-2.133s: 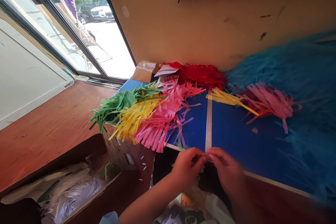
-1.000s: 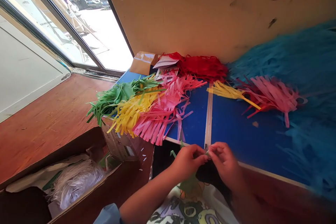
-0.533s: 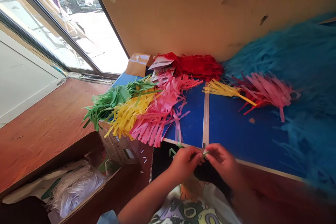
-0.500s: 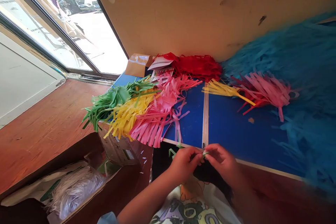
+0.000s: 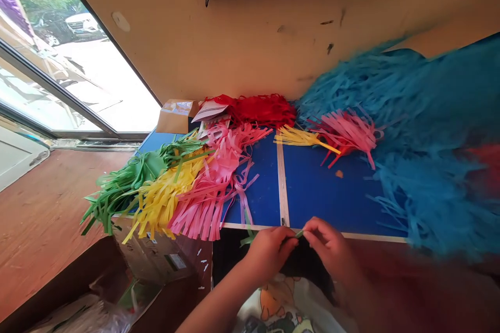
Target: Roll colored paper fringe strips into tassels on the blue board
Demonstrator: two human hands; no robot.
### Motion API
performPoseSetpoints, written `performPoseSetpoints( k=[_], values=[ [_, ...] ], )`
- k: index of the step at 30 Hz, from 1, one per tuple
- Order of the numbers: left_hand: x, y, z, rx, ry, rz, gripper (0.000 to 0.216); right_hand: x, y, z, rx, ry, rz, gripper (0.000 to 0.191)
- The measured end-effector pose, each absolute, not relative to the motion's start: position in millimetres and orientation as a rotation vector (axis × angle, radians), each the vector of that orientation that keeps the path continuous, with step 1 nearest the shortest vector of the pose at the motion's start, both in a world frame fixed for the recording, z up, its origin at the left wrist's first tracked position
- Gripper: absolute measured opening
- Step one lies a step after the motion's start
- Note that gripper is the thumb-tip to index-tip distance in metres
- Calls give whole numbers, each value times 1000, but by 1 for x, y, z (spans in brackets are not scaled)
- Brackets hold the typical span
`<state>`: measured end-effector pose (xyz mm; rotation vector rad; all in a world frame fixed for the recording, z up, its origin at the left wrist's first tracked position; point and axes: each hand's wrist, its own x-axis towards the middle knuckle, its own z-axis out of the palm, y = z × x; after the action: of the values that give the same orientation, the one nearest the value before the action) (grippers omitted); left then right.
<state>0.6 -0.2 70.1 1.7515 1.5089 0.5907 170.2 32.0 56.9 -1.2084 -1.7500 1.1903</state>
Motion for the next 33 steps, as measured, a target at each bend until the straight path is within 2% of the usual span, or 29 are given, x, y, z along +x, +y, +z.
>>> performPoseSetpoints(
  k=[4,7,10,18,21,23,25,28,33],
  values=[
    [3,-1,66,1824,1550,532,14,177,37,58,-1233,-1706,1164,21],
    [1,-2,63,1825,1563,495,13,178,41,62,-1196,-1770,1226,15],
    [-1,-4,61,1808,1550,514,12,177,46,73,-1152,-1931,1259,11],
    [-8,-6,62,1792,1516,599,15,177,59,94,-1005,-2288,1204,15],
    [-17,-8,60,1841,1530,799,36,197,77,114,-1076,-2212,969,17],
    [-24,-10,57,1872,1560,971,49,223,100,136,-1183,-1940,559,20],
    [-32,-12,53,1859,1602,1071,45,251,131,153,-1346,-1469,141,28],
    [-39,-12,49,1807,1674,1121,35,282,178,150,-1487,-1225,-34,45],
    [-42,-12,43,1910,1669,1177,32,279,212,79,-1782,-1403,-6,22]
  ],
)
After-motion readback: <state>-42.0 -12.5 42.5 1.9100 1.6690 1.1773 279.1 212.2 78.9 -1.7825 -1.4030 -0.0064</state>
